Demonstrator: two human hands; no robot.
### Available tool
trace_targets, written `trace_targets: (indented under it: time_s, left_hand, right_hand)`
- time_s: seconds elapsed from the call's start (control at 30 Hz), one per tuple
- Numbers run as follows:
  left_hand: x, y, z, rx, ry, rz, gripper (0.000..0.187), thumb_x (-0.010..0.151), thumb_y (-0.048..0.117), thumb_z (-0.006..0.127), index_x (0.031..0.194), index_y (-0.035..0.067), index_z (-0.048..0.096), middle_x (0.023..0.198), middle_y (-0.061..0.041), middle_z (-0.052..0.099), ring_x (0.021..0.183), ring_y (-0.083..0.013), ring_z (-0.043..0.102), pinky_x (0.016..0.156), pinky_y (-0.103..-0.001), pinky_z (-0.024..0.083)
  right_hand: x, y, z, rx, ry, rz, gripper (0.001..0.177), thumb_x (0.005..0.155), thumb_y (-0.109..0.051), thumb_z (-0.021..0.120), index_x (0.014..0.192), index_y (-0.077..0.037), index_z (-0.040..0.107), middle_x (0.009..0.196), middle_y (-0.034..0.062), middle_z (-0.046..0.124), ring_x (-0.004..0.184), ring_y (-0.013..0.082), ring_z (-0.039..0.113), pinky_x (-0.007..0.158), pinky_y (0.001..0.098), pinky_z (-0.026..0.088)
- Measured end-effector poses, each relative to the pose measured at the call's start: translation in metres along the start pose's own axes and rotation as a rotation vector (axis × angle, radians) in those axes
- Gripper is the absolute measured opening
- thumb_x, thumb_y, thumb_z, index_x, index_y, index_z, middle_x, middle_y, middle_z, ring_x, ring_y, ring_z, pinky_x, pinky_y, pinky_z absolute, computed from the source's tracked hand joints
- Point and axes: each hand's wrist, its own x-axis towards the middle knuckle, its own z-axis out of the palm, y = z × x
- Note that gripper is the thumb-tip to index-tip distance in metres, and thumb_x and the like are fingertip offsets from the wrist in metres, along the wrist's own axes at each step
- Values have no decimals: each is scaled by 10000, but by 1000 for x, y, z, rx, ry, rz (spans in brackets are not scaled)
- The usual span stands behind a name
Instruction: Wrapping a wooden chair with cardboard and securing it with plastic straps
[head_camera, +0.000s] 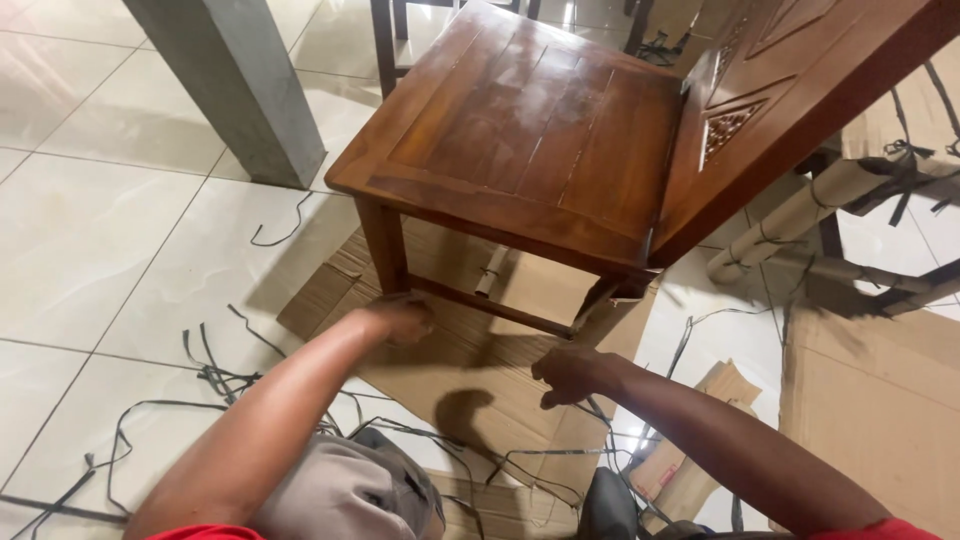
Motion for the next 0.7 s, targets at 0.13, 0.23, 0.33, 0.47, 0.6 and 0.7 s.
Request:
trace_targets:
  time_s: [0.13, 0.23, 0.33, 0.47, 0.6, 0.7]
  left_hand:
    - [-27, -30, 7, 539, 161, 35, 509, 1021, 396, 305, 1268, 161, 684, 1247, -48, 681, 1172, -261, 641, 1023, -466, 511]
    - [-46, -41, 8, 442, 117, -15, 457, 992, 339, 370, 1269, 163, 688, 1276, -51, 685, 1210, -271, 643, 1023, -461, 531]
    - [-67, -37, 9, 136, 127, -200, 464, 946, 511, 441, 1260, 281, 694, 1295, 21, 691, 1227, -223, 653, 1018, -418, 557]
    - [-95, -12, 10, 40, 154, -298, 457, 897, 598, 485, 1243, 404, 713, 1320, 70, 689, 1239, -223, 653, 1006, -424, 564]
    - [-150, 16, -2, -66, 171, -328, 449, 886, 555, 515, 1226, 354, 728, 1267, 33, 717, 1211, -237, 669, 989, -443, 563]
    - [-185, 24, -7, -167, 105, -340, 442, 938, 412, 488, 1256, 224, 732, 1324, -61, 702, 1272, -291, 636, 1070, -458, 524]
  right_hand:
    - [9, -15, -1, -50, 18, -70, 518, 943, -414, 697, 1351, -108, 612, 1201, 91, 739, 1211, 346, 657, 987, 488, 525]
    - [12, -27, -2, -86, 6, -97, 505, 957, -420, 673, 1338, -95, 615, 1178, 123, 741, 1207, 369, 655, 984, 507, 528]
    - [23, -33, 4, -98, -15, -104, 519, 958, -434, 667, 1350, -98, 612, 1195, 144, 733, 1221, 378, 646, 992, 511, 530]
    - [61, -36, 23, -142, -16, -84, 537, 932, -463, 698, 1361, -146, 632, 1230, 136, 721, 1209, 362, 655, 983, 485, 535]
    - [82, -53, 21, -218, -32, -158, 528, 944, -461, 683, 1363, -145, 631, 1256, 150, 707, 1231, 373, 642, 1011, 495, 522]
    - [97, -70, 14, -260, -37, -179, 519, 934, -477, 686, 1355, -179, 631, 1249, 129, 703, 1250, 346, 632, 1028, 500, 518]
